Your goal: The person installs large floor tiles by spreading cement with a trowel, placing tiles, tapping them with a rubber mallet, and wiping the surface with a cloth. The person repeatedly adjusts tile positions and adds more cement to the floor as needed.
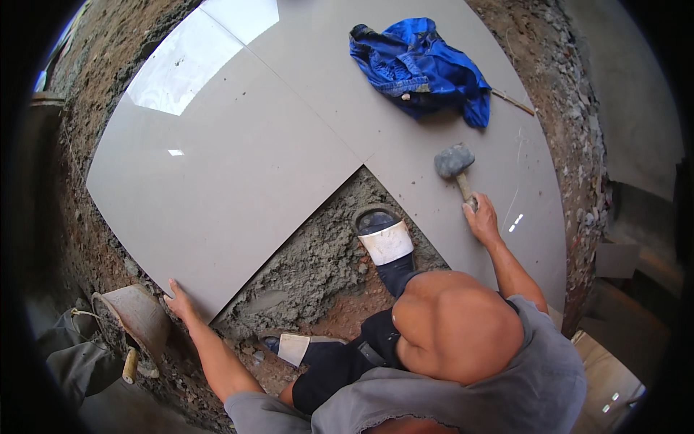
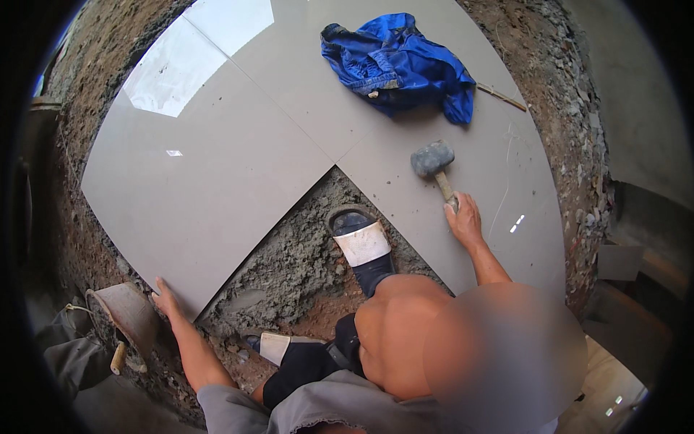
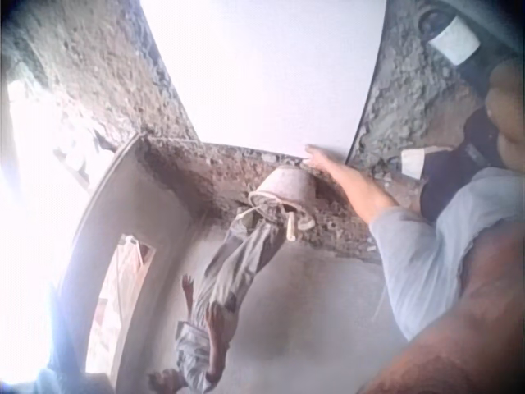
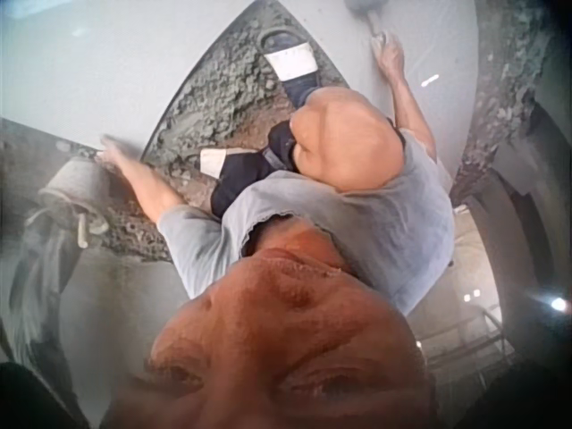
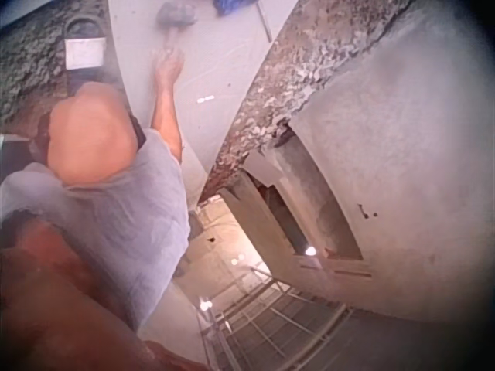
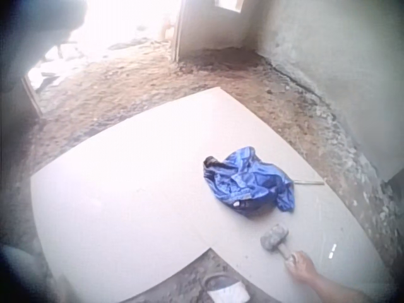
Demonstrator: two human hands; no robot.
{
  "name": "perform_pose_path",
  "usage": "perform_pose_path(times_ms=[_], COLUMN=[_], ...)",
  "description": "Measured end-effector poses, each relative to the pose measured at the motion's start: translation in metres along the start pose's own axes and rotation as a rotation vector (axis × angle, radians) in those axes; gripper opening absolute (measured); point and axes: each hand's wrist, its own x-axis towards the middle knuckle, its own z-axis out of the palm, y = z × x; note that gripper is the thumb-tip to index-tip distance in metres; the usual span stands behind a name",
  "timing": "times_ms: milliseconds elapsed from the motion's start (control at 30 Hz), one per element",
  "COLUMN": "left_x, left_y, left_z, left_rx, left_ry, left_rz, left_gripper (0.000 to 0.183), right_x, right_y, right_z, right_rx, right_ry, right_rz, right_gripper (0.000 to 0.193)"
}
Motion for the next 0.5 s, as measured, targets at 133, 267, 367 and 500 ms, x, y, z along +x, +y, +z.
perform_pose_path(times_ms=[133, 267, 367, 500], left_x=[-0.014, -0.057, -0.095, -0.123], left_y=[0.026, 0.078, 0.122, 0.165], left_z=[0.006, 0.036, 0.060, 0.073], left_rx=[0.184, 0.448, 0.489, 0.540], left_ry=[0.099, 0.054, -0.041, -0.193], left_rz=[0.087, 0.393, 0.649, 0.756], left_gripper=[0.101, 0.100, 0.099, 0.099], right_x=[0.004, 0.007, 0.017, 0.028], right_y=[-0.038, -0.097, -0.137, -0.165], right_z=[-0.016, -0.037, -0.032, -0.018], right_rx=[0.025, 0.048, 0.069, 0.096], right_ry=[0.004, -0.149, -0.274, -0.388], right_rz=[0.050, -0.358, -0.648, -0.852], right_gripper=[0.044, 0.039, 0.036, 0.034])
